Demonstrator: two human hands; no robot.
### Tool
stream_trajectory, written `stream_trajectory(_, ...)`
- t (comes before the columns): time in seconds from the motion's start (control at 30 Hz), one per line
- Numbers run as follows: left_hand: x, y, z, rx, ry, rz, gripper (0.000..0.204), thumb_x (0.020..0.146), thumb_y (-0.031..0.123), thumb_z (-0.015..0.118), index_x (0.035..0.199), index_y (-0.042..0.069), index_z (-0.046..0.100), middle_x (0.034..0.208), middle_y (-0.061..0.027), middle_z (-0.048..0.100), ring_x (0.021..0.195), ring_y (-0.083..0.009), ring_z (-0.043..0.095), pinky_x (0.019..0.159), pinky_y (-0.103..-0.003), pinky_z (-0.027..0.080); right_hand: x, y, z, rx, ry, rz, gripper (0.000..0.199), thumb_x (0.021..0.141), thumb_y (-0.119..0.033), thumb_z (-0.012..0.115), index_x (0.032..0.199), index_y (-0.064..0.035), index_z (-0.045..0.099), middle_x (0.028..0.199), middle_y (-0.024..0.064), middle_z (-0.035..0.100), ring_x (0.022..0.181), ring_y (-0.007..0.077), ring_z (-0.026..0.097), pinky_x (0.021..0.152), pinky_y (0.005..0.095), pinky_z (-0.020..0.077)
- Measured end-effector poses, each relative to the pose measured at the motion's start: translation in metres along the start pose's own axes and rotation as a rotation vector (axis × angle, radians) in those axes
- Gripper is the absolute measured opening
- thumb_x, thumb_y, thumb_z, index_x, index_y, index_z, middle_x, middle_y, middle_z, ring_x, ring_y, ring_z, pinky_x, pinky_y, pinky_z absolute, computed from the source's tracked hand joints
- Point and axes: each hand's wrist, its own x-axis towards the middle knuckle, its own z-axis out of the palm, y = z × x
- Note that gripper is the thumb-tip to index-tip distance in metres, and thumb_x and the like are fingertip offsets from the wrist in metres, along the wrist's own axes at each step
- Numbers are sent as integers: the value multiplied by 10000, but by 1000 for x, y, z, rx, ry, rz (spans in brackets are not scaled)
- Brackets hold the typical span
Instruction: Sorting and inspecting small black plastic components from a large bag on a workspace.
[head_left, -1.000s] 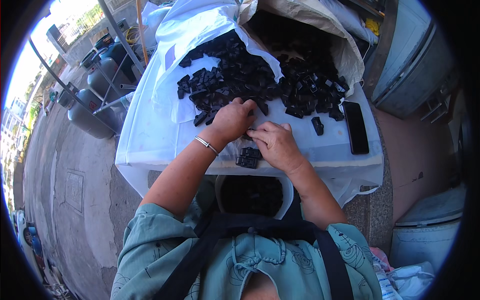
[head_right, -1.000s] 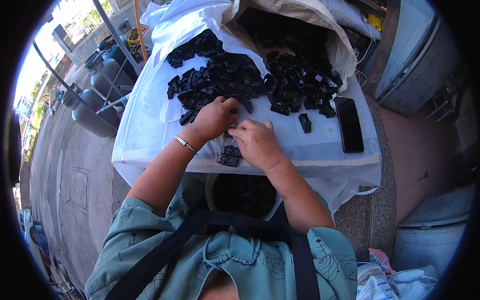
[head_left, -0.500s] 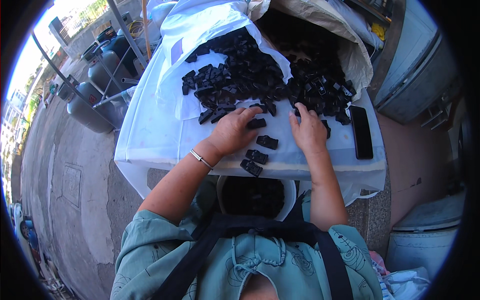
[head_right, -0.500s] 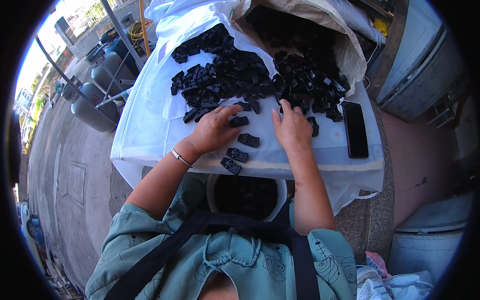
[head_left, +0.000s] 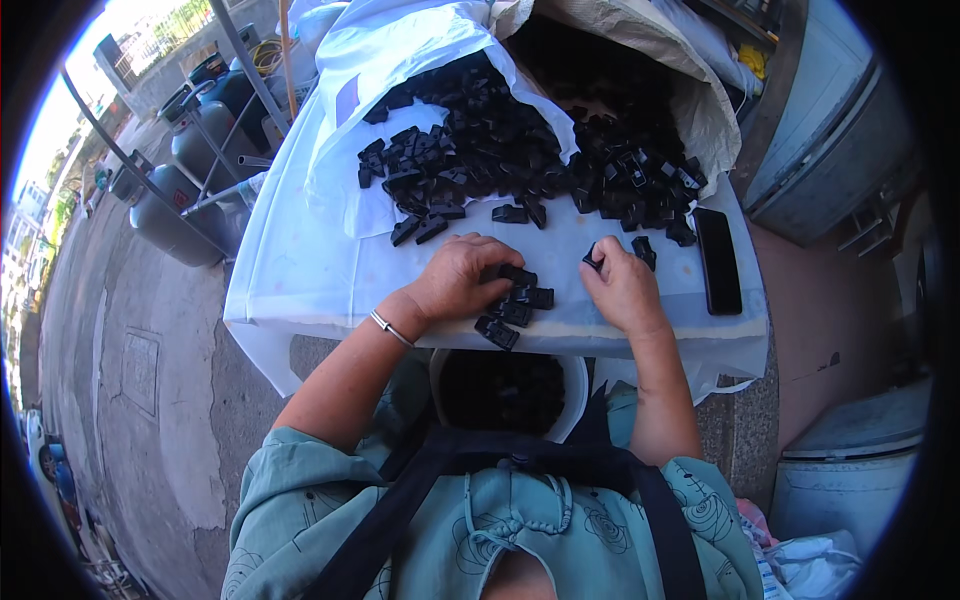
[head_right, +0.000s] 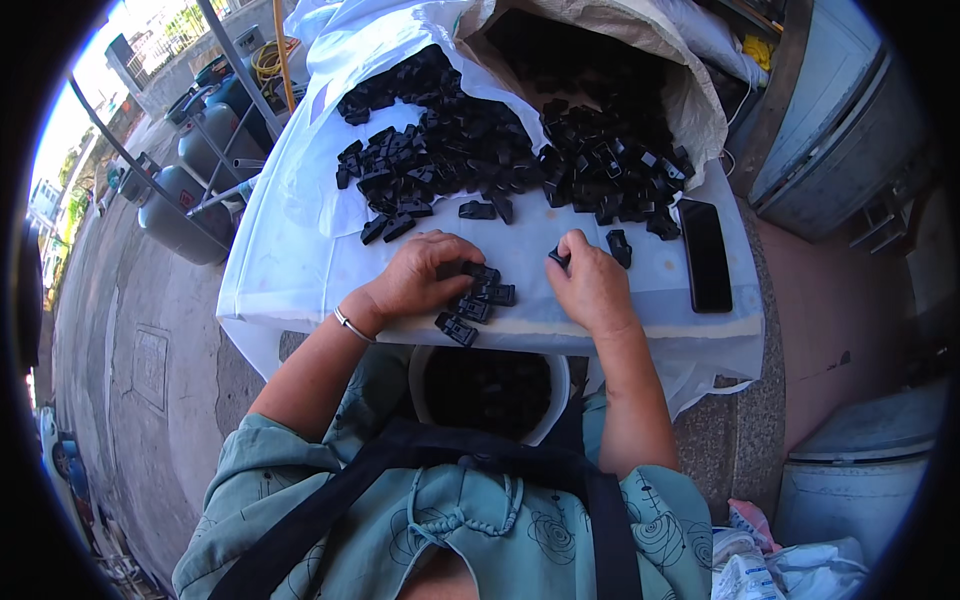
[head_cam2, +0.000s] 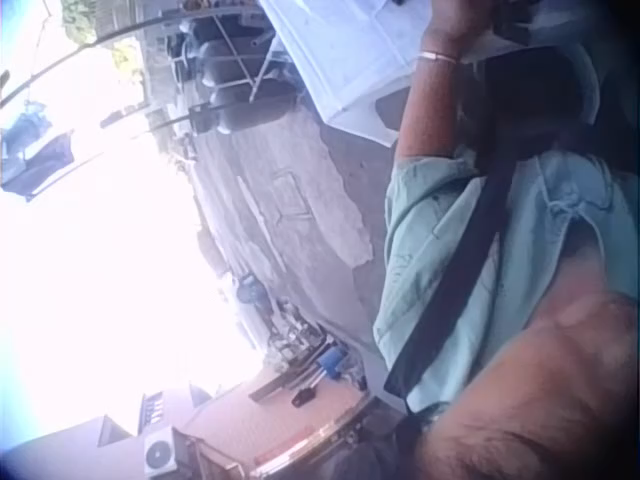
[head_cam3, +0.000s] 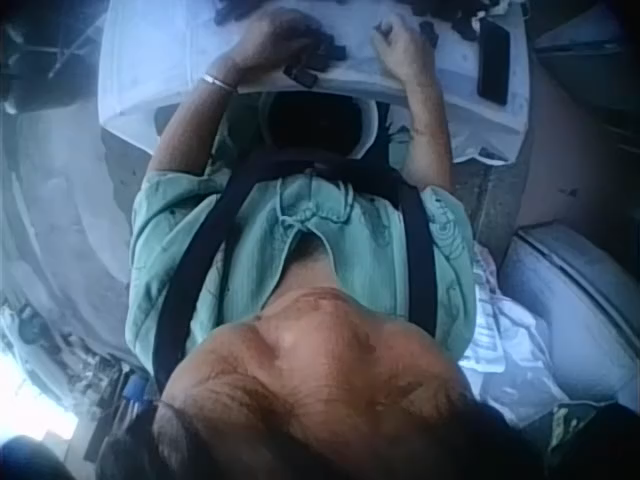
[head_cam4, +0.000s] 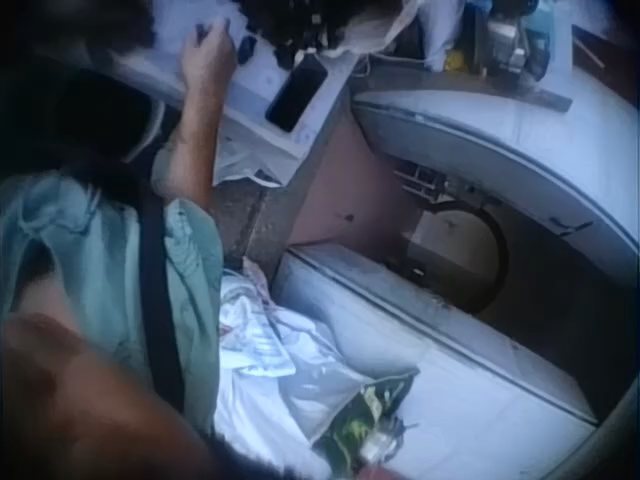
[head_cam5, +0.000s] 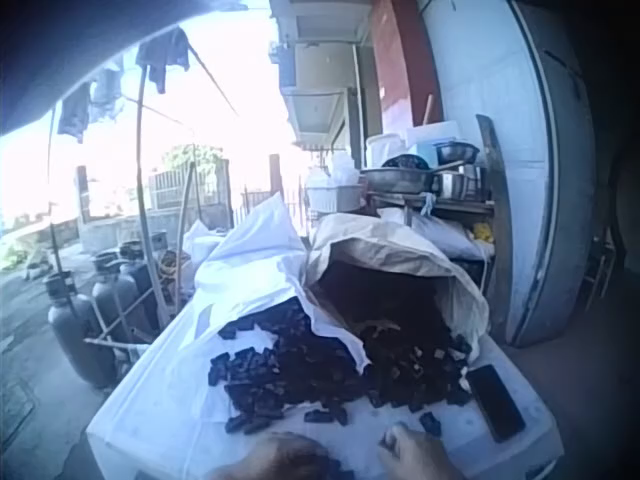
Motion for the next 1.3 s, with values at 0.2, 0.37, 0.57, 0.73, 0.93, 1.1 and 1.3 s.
stream_trajectory(0.2, -1, 3, 6, 63, 72, -59, 301, 731, 110, 733, 1023, 110, 663, 899, -80, 658, 870, -288, 628, 791, -381, 490, -8, 2, 2, 18, 67, -75, 185, 848, -153, 664, 962, -71, 544, 635, 85, 571, 612, 234, 600, 586, 343, 479)
stream_trajectory(0.37, -2, 4, 7, 106, 103, -3, 324, 726, 111, 746, 1038, 109, 661, 890, -70, 658, 840, -267, 633, 768, -370, 495, 0, -3, 6, -199, 237, 32, 253, 851, -151, 660, 1085, -75, 601, 887, 127, 636, 732, 248, 635, 653, 347, 513)
stream_trajectory(0.57, -2, 4, 8, -18, 76, -182, 556, 701, 79, 777, 1216, 106, 570, 935, -56, 683, 775, -196, 638, 704, -319, 517, 1, -9, 16, 222, 121, -224, 287, 855, -63, 633, 1142, -49, 625, 1065, 149, 633, 839, 264, 651, 739, 335, 534)
stream_trajectory(0.73, -2, 5, 8, -84, 78, -247, 620, 701, 80, 784, 1265, 75, 524, 947, -100, 693, 826, -234, 675, 748, -317, 543, -1, -28, 31, 372, 66, -509, 275, 830, 17, 626, 1089, -56, 681, 1083, 151, 637, 927, 284, 661, 784, 324, 544)
stream_trajectory(0.93, -1, 4, 10, -57, 102, -168, 560, 715, 73, 748, 1236, 63, 543, 975, -122, 677, 814, -248, 675, 735, -325, 545, -17, -33, 26, 51, 109, -550, 251, 845, -97, 622, 1088, -108, 682, 1051, 82, 649, 975, 248, 618, 830, 386, 455)
stream_trajectory(1.1, 7, 6, -9, -70, 65, -179, 417, 764, 85, 671, 1170, 51, 582, 1064, -138, 631, 779, -246, 655, 718, -334, 537, -22, -29, 36, -70, 157, -527, 277, 858, -171, 612, 1126, -140, 676, 1038, 46, 652, 989, 215, 606, 814, 370, 399)
stream_trajectory(1.3, 27, -27, 11, 336, 212, -234, 350, 801, 101, 673, 1143, 65, 609, 1046, -144, 642, 808, -284, 648, 731, -353, 533, -15, -17, 19, 7, 204, -399, 274, 866, -199, 623, 1117, -99, 663, 1068, 116, 644, 1018, 282, 596, 870, 414, 433)
